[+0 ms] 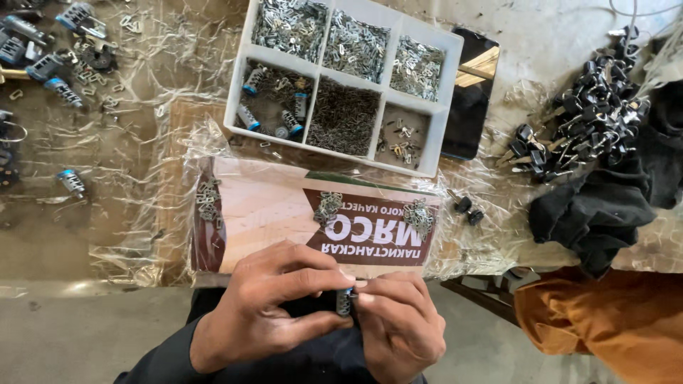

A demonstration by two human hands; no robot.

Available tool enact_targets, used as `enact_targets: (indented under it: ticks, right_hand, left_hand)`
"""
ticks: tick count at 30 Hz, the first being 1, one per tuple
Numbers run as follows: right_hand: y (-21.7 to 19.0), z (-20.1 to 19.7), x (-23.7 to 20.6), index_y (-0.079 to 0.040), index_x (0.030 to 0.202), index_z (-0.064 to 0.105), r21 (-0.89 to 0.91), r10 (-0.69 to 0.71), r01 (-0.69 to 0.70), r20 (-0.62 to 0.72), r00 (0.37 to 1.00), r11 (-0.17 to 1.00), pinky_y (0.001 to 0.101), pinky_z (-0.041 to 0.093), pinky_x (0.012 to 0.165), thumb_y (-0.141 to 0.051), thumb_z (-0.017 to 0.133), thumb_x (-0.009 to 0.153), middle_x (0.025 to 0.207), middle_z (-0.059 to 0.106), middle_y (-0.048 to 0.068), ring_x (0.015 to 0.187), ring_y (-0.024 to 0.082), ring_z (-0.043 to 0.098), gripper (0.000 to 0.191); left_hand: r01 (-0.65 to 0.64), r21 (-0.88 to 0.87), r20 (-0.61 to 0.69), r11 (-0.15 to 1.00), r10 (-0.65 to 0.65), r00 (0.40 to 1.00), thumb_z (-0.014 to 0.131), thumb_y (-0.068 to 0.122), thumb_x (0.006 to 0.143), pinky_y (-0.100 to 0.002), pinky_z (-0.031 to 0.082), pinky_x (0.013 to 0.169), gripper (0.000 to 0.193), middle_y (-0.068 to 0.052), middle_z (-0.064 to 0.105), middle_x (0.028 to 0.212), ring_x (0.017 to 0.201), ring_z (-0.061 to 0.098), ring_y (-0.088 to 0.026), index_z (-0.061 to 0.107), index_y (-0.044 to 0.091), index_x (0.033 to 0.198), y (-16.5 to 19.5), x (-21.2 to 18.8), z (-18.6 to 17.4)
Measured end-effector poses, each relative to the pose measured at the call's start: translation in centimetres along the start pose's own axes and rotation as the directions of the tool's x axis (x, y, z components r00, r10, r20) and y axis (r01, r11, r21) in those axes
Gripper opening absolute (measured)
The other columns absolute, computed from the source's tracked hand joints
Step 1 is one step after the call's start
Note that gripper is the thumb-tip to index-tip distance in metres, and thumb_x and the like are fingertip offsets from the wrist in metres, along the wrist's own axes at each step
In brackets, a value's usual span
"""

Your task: The person sits at a workbench assembling small metal ignition components. They pick a blue-capped metal body, insert a spring and small metal fittings into it by hand, press the parts together, and place the finished assembly on the table among a pile of completed units, repeating the cycle.

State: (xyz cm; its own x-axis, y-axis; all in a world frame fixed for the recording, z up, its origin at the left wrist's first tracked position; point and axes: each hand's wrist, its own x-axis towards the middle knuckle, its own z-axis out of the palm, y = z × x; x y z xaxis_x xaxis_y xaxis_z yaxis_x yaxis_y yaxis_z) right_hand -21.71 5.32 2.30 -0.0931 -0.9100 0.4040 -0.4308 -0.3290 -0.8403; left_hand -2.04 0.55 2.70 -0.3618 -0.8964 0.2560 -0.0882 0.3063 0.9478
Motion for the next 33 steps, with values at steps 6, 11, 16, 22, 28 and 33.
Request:
enact_targets:
  ticks: [6, 11, 16, 22, 28, 33]
  right_hand:
    - [0.2, 1.0, 0.4, -0.006, 0.094, 0.074, -0.266, -0.226, 0.22, 0.008, 0.974, 0.939, 0.0321, 0.056, 0.075, 0.006, 0.078, 0.068, 0.091, 0.073, 0.01, 0.082, 0.024, 0.067, 0.029]
    - [0.8, 0.1, -0.7, -0.004, 0.097, 0.074, -0.05, 0.065, -0.061, 0.078, 0.995, 0.997, 0.0289, 0.054, 0.077, 0.001, 0.078, 0.082, 0.1, 0.072, 0.01, 0.087, 0.019, 0.067, 0.017]
    - [2.0, -1.5, -2.2, 0.004, 0.116, 0.065, 0.487, 0.506, -0.591, 0.308, 0.806, 0.644, 0.0285, 0.054, 0.082, -0.003, 0.074, 0.092, 0.108, 0.065, 0.011, 0.094, 0.017, 0.065, 0.026]
    - [3.6, -1.1, -1.7, 0.007, 0.116, 0.062, 0.723, 0.47, -0.648, 0.498, 0.728, 0.238, 0.0328, 0.054, 0.08, -0.002, 0.077, 0.097, 0.113, 0.063, 0.014, 0.093, 0.019, 0.064, 0.026]
    - [1.1, 2.6, 0.4, -0.004, 0.105, 0.069, -0.36, 0.025, 0.015, 0.107, 0.994, 0.933, 0.0334, 0.056, 0.08, -0.01, 0.081, 0.087, 0.105, 0.068, 0.009, 0.092, 0.023, 0.069, 0.022]
    - [-0.9, 6.9, 3.2, -0.006, 0.105, 0.073, -0.31, -0.131, 0.28, 0.425, 0.896, 0.909, 0.0375, 0.052, 0.072, -0.009, 0.082, 0.085, 0.097, 0.069, 0.006, 0.082, 0.025, 0.064, 0.022]
  left_hand:
    - [-0.012, 0.07, -0.029, 0.997, 0.014, 0.999, 0.092, 0.015, 0.072, -0.033, 0.058, 0.077, 0.047, -0.003, 0.073, 0.107, 0.092, 0.071, -0.022, 0.075, 0.013, 0.116, -0.3, 0.0, 0.0]
    - [-0.016, 0.096, -0.017, 0.995, 0.018, 1.0, 0.091, 0.013, 0.069, -0.033, 0.057, 0.072, 0.047, -0.002, 0.073, 0.105, 0.087, 0.07, -0.022, 0.076, 0.014, 0.113, -0.5, 0.0, 0.2]
    - [-0.025, 0.026, 0.002, 0.999, 0.025, 1.0, 0.092, 0.013, 0.068, -0.033, 0.059, 0.074, 0.05, -0.002, 0.074, 0.108, 0.089, 0.072, -0.021, 0.075, 0.014, 0.116, -0.8, 0.0, 0.5]
    - [-0.059, -0.061, 0.022, 0.996, 0.061, 0.998, 0.092, 0.012, 0.071, -0.033, 0.06, 0.078, 0.05, -0.003, 0.074, 0.111, 0.093, 0.073, -0.022, 0.075, 0.014, 0.118, -0.9, 0.2, 0.3]
    - [0.02, -0.045, -0.156, 0.999, -0.027, 0.987, 0.094, 0.01, 0.071, -0.028, 0.062, 0.077, 0.046, -0.006, 0.074, 0.113, 0.087, 0.073, -0.014, 0.075, 0.009, 0.114, -1.0, -1.1, -4.0]
    - [0.111, 0.013, -0.469, 0.994, -0.092, 0.878, 0.091, 0.003, 0.075, -0.024, 0.059, 0.074, 0.047, -0.01, 0.071, 0.121, 0.087, 0.066, -0.009, 0.074, 0.005, 0.118, -0.2, -4.1, -9.5]
